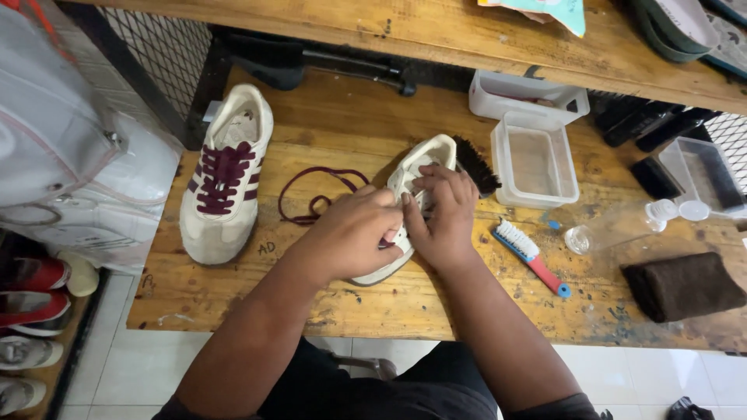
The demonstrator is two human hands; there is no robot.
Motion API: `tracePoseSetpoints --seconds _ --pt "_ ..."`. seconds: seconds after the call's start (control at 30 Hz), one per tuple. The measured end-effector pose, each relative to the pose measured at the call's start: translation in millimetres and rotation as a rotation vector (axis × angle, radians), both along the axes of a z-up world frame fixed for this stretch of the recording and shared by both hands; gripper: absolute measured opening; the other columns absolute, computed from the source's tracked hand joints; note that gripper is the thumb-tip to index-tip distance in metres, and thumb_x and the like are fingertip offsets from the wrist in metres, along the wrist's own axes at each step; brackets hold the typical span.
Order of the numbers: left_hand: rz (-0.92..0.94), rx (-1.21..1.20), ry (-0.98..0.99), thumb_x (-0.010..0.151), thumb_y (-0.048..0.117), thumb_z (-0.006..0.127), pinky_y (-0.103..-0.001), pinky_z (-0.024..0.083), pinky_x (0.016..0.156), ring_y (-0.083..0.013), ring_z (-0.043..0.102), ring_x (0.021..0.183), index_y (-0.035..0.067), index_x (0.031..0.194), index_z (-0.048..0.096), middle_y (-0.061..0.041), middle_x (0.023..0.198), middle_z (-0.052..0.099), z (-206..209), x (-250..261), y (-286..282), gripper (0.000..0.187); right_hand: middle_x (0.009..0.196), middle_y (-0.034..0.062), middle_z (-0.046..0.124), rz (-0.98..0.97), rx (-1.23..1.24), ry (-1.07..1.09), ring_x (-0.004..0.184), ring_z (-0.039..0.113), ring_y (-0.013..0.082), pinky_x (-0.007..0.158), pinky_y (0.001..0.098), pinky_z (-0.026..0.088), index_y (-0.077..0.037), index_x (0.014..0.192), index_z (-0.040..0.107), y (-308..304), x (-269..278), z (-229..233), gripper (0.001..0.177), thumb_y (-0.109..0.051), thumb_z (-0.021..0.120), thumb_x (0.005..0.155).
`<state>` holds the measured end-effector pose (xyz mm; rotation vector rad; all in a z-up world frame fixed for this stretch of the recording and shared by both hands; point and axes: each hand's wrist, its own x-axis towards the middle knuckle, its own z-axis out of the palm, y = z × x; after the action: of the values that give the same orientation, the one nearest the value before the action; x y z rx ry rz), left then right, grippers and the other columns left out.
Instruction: The person is unlacing a white sneaker with maroon laces on a wooden workbench.
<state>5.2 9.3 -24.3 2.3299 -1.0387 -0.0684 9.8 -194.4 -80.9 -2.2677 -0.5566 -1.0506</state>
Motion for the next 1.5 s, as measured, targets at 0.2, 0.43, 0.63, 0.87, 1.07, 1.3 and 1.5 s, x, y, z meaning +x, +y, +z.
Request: tracePoseSetpoints --seconds 0.2,0.43,0.63,0.87,1.07,1.3,1.5 --pt "0.041 -0.162 -0.035 0.076 0.03 0.074 -0.044 0.05 0.073 -0.0357 0.061 0.088 0.014 0.069 0.047 -0.007 0.081 0.053 6.6 1.9 6.0 0.032 0.129 0.0193 0.062 -0.009 0.093 0.063 0.121 0.061 0.0433 0.104 0.058 0.04 -0.006 0.12 0.06 6.8 -10.1 21.4 0.032 -0.027 0.071 0.098" --pt "0.052 -0.192 -0.048 0.074 0.027 0.074 -0.043 0.049 0.071 -0.034 0.061 0.085 0.014 0.068 0.044 -0.006 0.081 0.054 14.9 -4.6 6.7 0.034 0.141 0.0294 0.054 0.019 0.178 0.133 0.13 0.053 0.0546 0.107 0.0657 0.04 0.0 0.128 0.056 6.0 -12.2 21.5 0.042 -0.025 0.071 0.098" --pt "0.094 -0.162 -0.181 0.076 0.03 0.076 -0.041 0.05 0.07 -0.0313 0.061 0.083 0.016 0.069 0.046 -0.004 0.079 0.051 3.1 2.8 5.6 0.035 0.147 0.0252 0.05 -0.045 0.202 0.311 0.131 0.055 0.0523 0.107 0.0633 0.045 -0.005 0.131 0.055 6.3 -13.2 19.8 0.049 -0.032 0.074 0.095" --pt "0.214 -0.084 -0.283 0.079 0.034 0.073 -0.042 0.049 0.071 -0.0287 0.06 0.088 0.019 0.07 0.047 0.0 0.081 0.051 -30.6 18.7 -10.3 0.031 0.145 0.0113 0.057 -0.036 0.168 0.531 0.118 0.066 0.0434 0.099 0.0584 0.054 -0.016 0.134 0.055 7.7 -9.9 4.9 0.052 -0.038 0.075 0.091" --pt "0.249 -0.009 -0.265 0.083 0.04 0.07 -0.046 0.051 0.074 -0.0314 0.062 0.09 0.018 0.071 0.051 -0.002 0.081 0.052 -32.3 13.3 -17.7 0.032 0.141 0.0065 0.059 -0.039 0.198 0.521 0.113 0.07 0.0375 0.095 0.0515 0.058 -0.019 0.133 0.059 3.3 -7.2 -1.3 0.048 -0.032 0.076 0.09" --pt "0.258 0.039 -0.252 0.086 0.035 0.064 -0.047 0.05 0.076 -0.0316 0.061 0.094 0.017 0.075 0.056 -0.002 0.083 0.052 -24.4 6.8 -19.3 0.022 0.142 0.0126 0.058 0.127 0.256 0.356 0.118 0.069 0.0367 0.098 0.0449 0.058 -0.014 0.135 0.064 6.6 -2.7 2.2 0.048 -0.017 0.078 0.09" --pt "0.159 -0.211 -0.132 0.087 0.023 0.065 -0.047 0.052 0.075 -0.036 0.063 0.093 0.015 0.075 0.055 -0.004 0.083 0.055 -27.1 12.9 -10.1 0.018 0.141 0.0228 0.057 0.197 0.262 0.315 0.127 0.061 0.0441 0.103 0.0507 0.053 -0.006 0.137 0.063 4.2 0.2 0.0 0.048 -0.012 0.077 0.091"
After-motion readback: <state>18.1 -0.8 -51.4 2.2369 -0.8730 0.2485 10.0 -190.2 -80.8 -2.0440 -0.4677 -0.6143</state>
